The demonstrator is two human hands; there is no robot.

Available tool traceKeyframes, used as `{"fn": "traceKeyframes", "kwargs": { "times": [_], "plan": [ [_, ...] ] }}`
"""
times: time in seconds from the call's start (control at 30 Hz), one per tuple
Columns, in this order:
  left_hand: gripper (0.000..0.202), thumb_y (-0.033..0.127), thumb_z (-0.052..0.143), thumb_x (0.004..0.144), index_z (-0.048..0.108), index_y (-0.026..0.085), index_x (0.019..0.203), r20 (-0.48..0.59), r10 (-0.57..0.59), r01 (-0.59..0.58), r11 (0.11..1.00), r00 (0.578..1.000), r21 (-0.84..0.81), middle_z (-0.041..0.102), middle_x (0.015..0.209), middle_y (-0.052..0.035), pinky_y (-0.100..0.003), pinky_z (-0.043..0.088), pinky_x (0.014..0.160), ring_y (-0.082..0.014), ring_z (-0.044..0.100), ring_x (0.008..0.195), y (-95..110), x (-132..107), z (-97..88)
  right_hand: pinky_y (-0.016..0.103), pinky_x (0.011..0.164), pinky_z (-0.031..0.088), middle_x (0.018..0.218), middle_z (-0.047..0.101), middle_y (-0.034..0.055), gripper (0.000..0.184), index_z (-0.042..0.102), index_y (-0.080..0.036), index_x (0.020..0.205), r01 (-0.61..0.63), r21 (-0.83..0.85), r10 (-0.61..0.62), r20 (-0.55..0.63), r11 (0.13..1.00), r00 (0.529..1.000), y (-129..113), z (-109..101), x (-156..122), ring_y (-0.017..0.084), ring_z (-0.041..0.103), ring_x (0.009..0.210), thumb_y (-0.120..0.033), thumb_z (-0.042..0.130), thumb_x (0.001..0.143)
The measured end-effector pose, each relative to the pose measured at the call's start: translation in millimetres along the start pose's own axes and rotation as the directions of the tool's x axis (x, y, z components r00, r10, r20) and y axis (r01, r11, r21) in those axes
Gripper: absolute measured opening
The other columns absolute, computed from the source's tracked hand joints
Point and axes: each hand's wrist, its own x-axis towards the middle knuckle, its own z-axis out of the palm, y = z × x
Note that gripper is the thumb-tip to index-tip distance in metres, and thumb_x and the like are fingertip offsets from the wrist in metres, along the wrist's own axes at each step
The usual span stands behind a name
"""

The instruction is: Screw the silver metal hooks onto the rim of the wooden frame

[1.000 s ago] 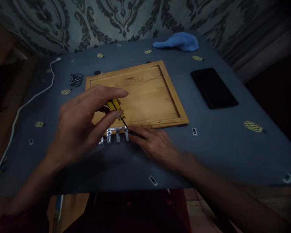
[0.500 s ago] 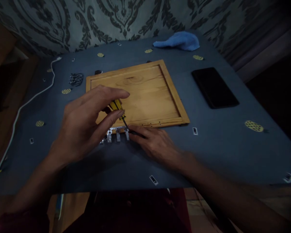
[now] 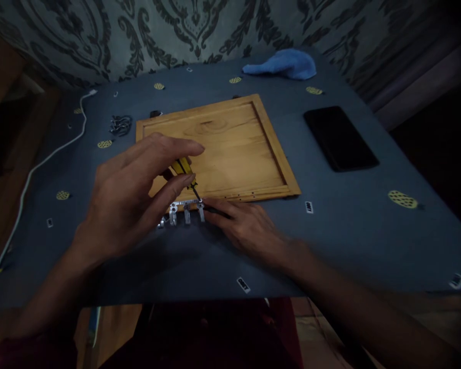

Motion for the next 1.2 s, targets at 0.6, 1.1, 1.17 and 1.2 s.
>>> {"fn": "traceKeyframes", "kwargs": {
  "times": [0.6,1.1,1.17,1.2],
  "plan": [
    [0.023,0.027,0.065,0.098,0.064,0.022,0.120,-0.008,0.133,-0.131,0.980,0.991,0.151,0.075,0.098,-0.0005,-0.025,0.059,0.068,-0.0142,0.072,0.077,-0.7,2.6,5.9,0.041,0.080,0.065,0.142,0.065,0.0114,0.043,0.071,-0.020,0.125,-0.007,0.011,0.007,0.012,1.000,1.000,-0.1,1.1,0.2,0.027,0.074,0.105,-0.002,0.053,0.091],
    [0.027,0.025,0.067,0.096,0.062,0.016,0.122,0.033,0.131,-0.134,0.978,0.991,0.156,0.071,0.096,-0.0038,-0.024,0.057,0.067,-0.0152,0.070,0.080,-1.7,4.3,4.5,0.041,0.078,0.065,0.138,0.068,0.0113,0.040,0.072,-0.019,0.123,0.002,-0.010,-0.002,-0.024,1.000,1.000,-0.8,-0.3,-0.1,0.028,0.076,0.102,-0.002,0.062,0.089],
    [0.031,0.023,0.068,0.096,0.061,0.017,0.125,0.042,0.100,-0.105,0.985,0.994,0.139,0.074,0.104,-0.0038,-0.025,0.060,0.076,-0.0156,0.072,0.090,-1.1,3.0,3.0,0.040,0.081,0.065,0.138,0.068,0.0112,0.040,0.071,-0.020,0.125,0.000,-0.002,0.000,-0.032,1.000,0.999,-0.5,0.4,-0.3,0.027,0.075,0.105,-0.002,0.060,0.090],
    [0.034,0.021,0.069,0.095,0.059,0.017,0.127,0.051,0.083,-0.088,0.988,0.995,0.123,0.074,0.110,-0.0039,-0.026,0.061,0.084,-0.0160,0.073,0.097,-0.9,2.1,2.0,0.040,0.082,0.065,0.139,0.068,0.0111,0.041,0.071,-0.020,0.125,0.001,-0.001,-0.001,-0.035,1.000,0.999,-0.3,0.8,-0.4,0.027,0.074,0.107,-0.002,0.059,0.091]
  ]
}}
